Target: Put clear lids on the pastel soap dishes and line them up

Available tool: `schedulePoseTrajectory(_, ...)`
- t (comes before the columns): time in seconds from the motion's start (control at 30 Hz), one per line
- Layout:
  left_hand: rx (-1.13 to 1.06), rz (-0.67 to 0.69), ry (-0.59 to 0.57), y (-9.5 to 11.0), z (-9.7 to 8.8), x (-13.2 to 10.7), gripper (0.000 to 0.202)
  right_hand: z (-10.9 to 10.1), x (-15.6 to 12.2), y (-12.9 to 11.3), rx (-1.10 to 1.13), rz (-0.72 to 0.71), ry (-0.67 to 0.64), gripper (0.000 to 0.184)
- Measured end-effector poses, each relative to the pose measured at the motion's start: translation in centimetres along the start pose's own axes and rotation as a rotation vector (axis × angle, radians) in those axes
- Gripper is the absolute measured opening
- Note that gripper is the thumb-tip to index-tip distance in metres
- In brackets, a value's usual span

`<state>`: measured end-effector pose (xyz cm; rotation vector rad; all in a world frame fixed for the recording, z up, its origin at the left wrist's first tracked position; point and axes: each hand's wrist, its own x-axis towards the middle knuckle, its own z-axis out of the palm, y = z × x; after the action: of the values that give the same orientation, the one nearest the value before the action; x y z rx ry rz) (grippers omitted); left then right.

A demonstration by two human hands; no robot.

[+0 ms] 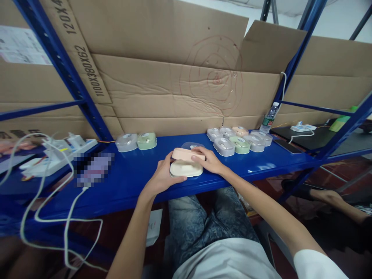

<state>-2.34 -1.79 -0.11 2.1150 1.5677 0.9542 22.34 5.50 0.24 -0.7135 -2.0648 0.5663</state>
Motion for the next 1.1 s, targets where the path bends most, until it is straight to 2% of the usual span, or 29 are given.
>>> schedulePoseTrajectory(0.2, -0.002, -0.027, -0.044, 0.2, -0.3, -0.1, 0.116, -0.4, 0.1, -0.1, 0.057, 0.164, 0.091, 0.049)
schedulePoseTrajectory(0.4, -0.009, -0.028, -0.045, 0.0, -0.2, -0.1, 0.117, -0.5, 0.1, 0.1, 0.052, 0.179, 0.083, 0.050)
schedulePoseTrajectory(0.5, -0.004, -0.032, -0.047, -0.1, -0.2, -0.1, 0.120, -0.4, 0.0, 0.1, 0.036, 0.146, 0.038, 0.048)
schedulePoseTrajectory(0.6, 0.011, -0.057, -0.042, -0.1, -0.1, -0.1, 0.123, -0.2, -0.2, 0.0, -0.024, 0.035, -0.049, 0.047)
schedulePoseTrajectory(0.7, 0.013, -0.078, -0.038, 0.0, -0.1, -0.2, 0.121, -0.1, -0.5, -0.3, -0.160, -0.104, -0.168, 0.054)
schedulePoseTrajectory(0.8, 0.006, -0.082, -0.043, 0.0, -0.1, -0.3, 0.118, -0.1, -0.8, -0.7, -0.287, -0.164, -0.262, 0.061)
schedulePoseTrajectory(1.1, -0.007, -0.059, -0.042, -0.1, 0.0, -0.5, 0.109, -0.2, -1.1, -1.7, -0.407, -0.231, -0.295, 0.058)
